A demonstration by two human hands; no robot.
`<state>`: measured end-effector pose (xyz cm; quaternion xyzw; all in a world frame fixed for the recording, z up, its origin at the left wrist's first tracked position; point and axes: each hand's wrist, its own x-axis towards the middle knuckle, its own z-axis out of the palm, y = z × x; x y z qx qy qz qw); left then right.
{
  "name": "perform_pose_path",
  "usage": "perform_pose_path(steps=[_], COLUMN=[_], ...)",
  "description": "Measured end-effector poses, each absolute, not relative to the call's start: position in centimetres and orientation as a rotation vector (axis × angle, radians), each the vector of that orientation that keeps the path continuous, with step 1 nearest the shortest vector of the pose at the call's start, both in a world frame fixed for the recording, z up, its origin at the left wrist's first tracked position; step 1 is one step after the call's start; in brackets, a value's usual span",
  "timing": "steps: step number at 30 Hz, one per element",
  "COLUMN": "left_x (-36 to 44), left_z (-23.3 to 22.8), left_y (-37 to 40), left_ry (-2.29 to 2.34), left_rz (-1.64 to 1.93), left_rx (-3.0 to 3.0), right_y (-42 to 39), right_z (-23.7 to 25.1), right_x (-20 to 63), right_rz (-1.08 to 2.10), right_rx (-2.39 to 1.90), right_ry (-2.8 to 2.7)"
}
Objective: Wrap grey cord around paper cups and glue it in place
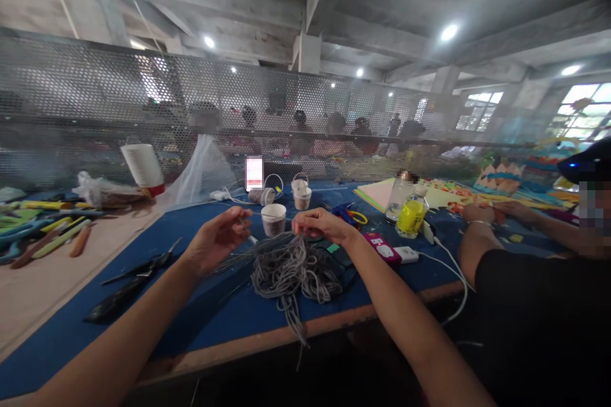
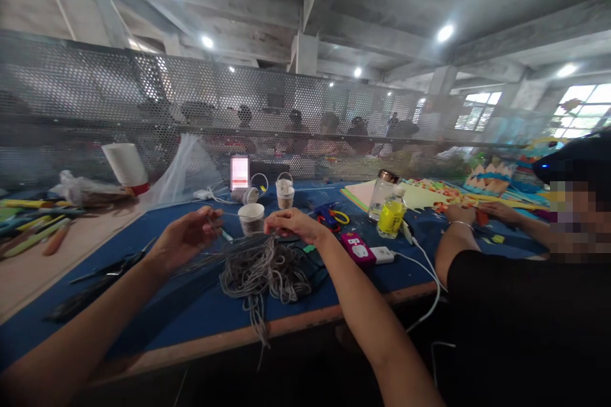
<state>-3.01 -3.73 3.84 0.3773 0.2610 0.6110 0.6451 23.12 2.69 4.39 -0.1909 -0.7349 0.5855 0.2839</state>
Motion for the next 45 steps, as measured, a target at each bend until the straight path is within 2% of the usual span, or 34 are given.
perform_pose_path(steps=[11, 19, 25, 30, 34, 45], left_x=[-0.2, 1.3, 1.2, -0.1, -1.2, -4.4], left_z=[2.2, 1.1, 1.2, 2.4, 2.3, 2.8], left_y=[-3.8, -4.5, -4.4, -4.2, -3.6, -1.8], left_ry=[0.704, 0.981, 0.974, 0.905, 0.802, 0.506], left_rz=[1.114, 0.929, 0.914, 1.099, 1.128, 1.464], left_rx=[1.199, 1.492, 1.574, 1.517, 1.386, 0.776], right_y=[0.2, -0.9, -1.4, -0.8, -0.1, 0.5], right_z=[6.9, 8.6, 10.0, 9.0, 8.2, 9.5], right_x=[19.9, 17.7, 18.2, 20.2, 22.2, 24.2], right_rz=[1.317, 1.177, 0.847, 1.230, 1.350, 1.360], right_rx=[-0.389, -0.465, -0.464, -0.505, -0.499, -0.180], right_ry=[-1.915, -1.937, -1.875, -1.751, -1.582, -1.373])
